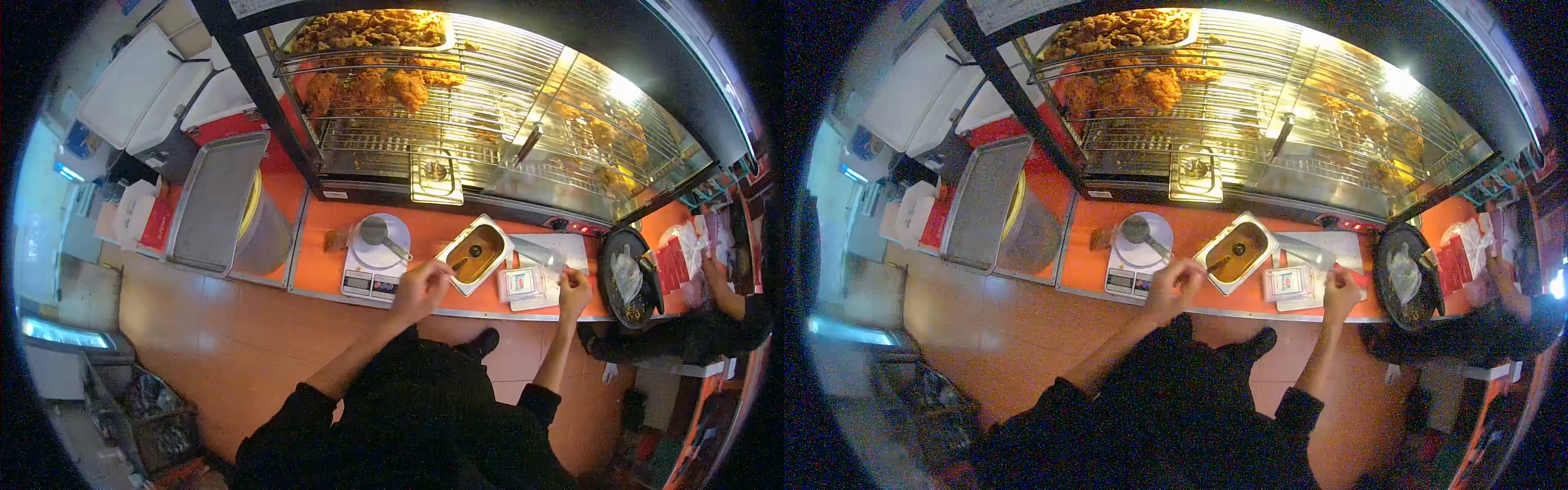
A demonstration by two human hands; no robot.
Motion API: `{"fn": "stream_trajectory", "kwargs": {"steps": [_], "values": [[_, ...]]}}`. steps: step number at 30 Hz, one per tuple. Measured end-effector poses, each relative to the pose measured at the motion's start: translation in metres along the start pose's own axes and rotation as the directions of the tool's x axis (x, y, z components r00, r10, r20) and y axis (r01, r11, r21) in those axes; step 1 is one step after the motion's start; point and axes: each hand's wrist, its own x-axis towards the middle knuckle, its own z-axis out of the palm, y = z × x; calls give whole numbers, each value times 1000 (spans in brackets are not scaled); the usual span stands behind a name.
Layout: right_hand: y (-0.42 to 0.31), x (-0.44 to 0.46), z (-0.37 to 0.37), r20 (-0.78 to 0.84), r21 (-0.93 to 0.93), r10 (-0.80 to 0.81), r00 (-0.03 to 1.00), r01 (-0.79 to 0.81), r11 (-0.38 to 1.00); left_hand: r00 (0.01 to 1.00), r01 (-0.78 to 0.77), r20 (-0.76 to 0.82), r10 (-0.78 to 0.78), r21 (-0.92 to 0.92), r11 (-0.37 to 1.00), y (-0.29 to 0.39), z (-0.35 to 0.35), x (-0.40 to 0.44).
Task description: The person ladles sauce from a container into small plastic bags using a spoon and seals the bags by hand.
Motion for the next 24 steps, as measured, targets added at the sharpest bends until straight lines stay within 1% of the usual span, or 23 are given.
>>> {"fn": "stream_trajectory", "kwargs": {"steps": [1, 2, 3, 4, 5, 6, 7, 8, 9, 10, 11, 12, 13, 14, 15, 17, 18, 20, 21, 22, 23, 24], "values": [[-4, -5, 0, 94, 220, 20, 995, -40, 975, 994, -20, 110, 19, 11, 1000, 4, 9, 5], [-8, -10, 3, 190, 424, 19, 982, -99, 900, 994, -21, 105, 20, 9, 1000, 9, 18, 10], [-36, -17, -3, 278, 497, 86, 957, -220, 840, 975, -44, 217, 39, 19, 999, 15, 27, 16], [-57, -24, -8, 278, 498, 83, 957, -217, 840, 943, -68, 328, 55, 28, 997, 20, 35, 21], [-76, -31, -12, 336, 548, 85, 938, -268, 792, 944, -69, 326, 56, 29, 997, 24, 43, 26], [-93, -38, -16, 393, 592, 83, 916, -321, 739, 929, -127, 357, 101, 48, 991, 27, 51, 31], [-108, -44, -22, 393, 592, 83, 916, -321, 739, 909, -185, 390, 145, 65, 981, 30, 58, 34], [-122, -49, -28, 457, 563, 43, 889, -326, 760, 909, -185, 390, 146, 65, 981, 33, 65, 36], [-131, -54, -29, 518, 533, 5, 856, -327, 780, 903, -130, 418, 104, 33, 991, 35, 71, 39], [-137, -62, -26, 496, 559, -23, 868, -299, 773, 892, -73, 447, 64, 4, 997, 38, 74, 40], [-146, -68, -27, 506, 539, -26, 862, -293, 790, 897, -116, 428, 106, -3, 993, 41, 75, 40], [-153, -70, -31, 516, 519, -28, 856, -286, 806, 897, -117, 429, 107, -3, 993, 39, 78, 40], [-155, -71, -35, 515, 518, -27, 857, -286, 806, 890, -245, 382, 248, -58, 968, 33, 82, 40], [-157, -72, -39, 542, 520, -38, 839, -300, 800, 864, -370, 327, 383, -105, 923, 28, 84, 40], [-157, -73, -41, 569, 521, -48, 821, -314, 794, 864, -369, 328, 383, -106, 923, 24, 81, 41], [-146, -79, -37, 578, 520, -55, 814, -316, 793, 801, -330, 508, 317, -69, 942, 15, 72, 41], [-146, -81, -36, 586, 522, -64, 808, -316, 792, 801, -328, 508, 316, -69, 942, 18, 70, 41], [-152, -84, -38, 585, 510, -78, 807, -291, 809, 790, -170, 574, 216, -133, 976, 23, 65, 40], [-156, -86, -39, 583, 498, -92, 807, -266, 825, 790, -168, 574, 215, -133, 977, 22, 63, 40], [-149, -88, -35, 584, 497, -91, 807, -266, 826, 773, -132, 611, 172, -110, 985, 20, 62, 40], [-136, -91, -27, 532, 448, -102, 841, -177, 877, 753, -97, 645, 129, -86, 992, 19, 60, 40], [-136, -92, -25, 478, 388, -119, 870, -88, 917, 753, -97, 645, 130, -85, 992, 24, 59, 37]]}}
